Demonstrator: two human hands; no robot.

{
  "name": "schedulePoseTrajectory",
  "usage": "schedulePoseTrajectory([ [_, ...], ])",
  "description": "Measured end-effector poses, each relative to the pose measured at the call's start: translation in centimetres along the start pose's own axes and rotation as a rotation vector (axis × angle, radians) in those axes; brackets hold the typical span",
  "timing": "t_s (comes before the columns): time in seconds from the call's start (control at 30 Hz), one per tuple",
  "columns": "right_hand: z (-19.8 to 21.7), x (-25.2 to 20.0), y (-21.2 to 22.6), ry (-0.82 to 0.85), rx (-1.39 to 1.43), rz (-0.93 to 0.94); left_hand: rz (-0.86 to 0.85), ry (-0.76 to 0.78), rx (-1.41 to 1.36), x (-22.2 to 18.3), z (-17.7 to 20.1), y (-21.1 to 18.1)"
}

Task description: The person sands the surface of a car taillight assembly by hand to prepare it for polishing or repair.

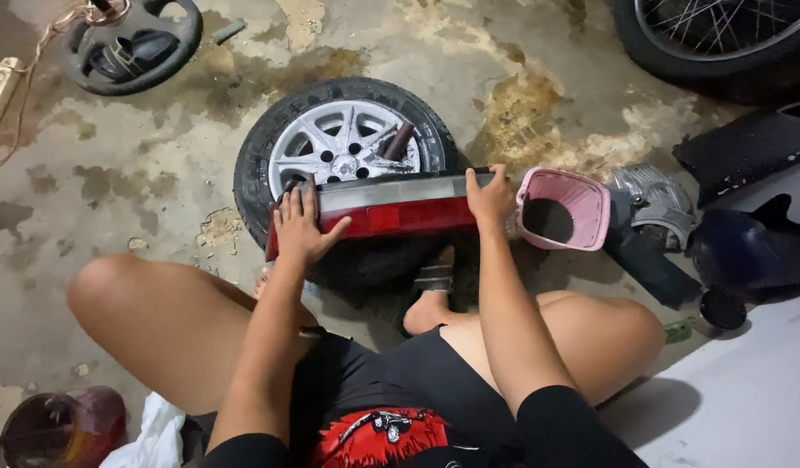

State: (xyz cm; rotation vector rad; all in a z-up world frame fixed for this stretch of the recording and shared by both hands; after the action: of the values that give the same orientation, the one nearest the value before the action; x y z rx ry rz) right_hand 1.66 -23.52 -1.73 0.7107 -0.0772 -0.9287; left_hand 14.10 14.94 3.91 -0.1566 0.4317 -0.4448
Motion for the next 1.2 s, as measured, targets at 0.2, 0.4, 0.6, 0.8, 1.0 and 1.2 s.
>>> schedulePoseTrajectory([
  [0.2, 1.7, -3.1, 0.5, -0.114, 0.301, -0.044, -0.181, -0.168, 0.064, 0.0, 0.0, -8.5],
  [0.4, 0.7, -1.6, -1.5, -0.255, 0.535, -0.028, -0.312, 0.019, 0.409, 2.1, -4.7, -22.7],
  [0.6, 0.5, -3.3, -3.7, -0.224, 0.91, -0.237, -0.393, 0.296, 0.65, 6.1, -9.6, -27.4],
  [0.8, -1.5, -2.5, -5.8, -0.22, 0.821, -0.33, -0.418, 0.263, 0.751, 5.5, -10.4, -27.0],
  [1.0, -2.0, 2.0, -3.1, -0.228, 0.47, -0.025, -0.327, 0.136, 0.558, 4.2, -7.3, -22.2],
  [1.2, -0.2, 0.2, 0.5, -0.111, 0.171, 0.063, -0.227, 0.026, 0.3, 2.1, -2.7, -11.5],
])
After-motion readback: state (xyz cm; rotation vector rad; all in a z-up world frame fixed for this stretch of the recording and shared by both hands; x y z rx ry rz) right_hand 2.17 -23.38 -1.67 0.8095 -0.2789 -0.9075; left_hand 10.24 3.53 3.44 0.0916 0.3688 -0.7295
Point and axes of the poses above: each hand's wrist, its own x-axis towards the middle knuckle, its own z-axis out of the back of the hand, y = z × x, the point moved 6 cm from there along x, towards the middle knuckle, and after that the axes turned 15 degrees about y, right-handed, at the moved point
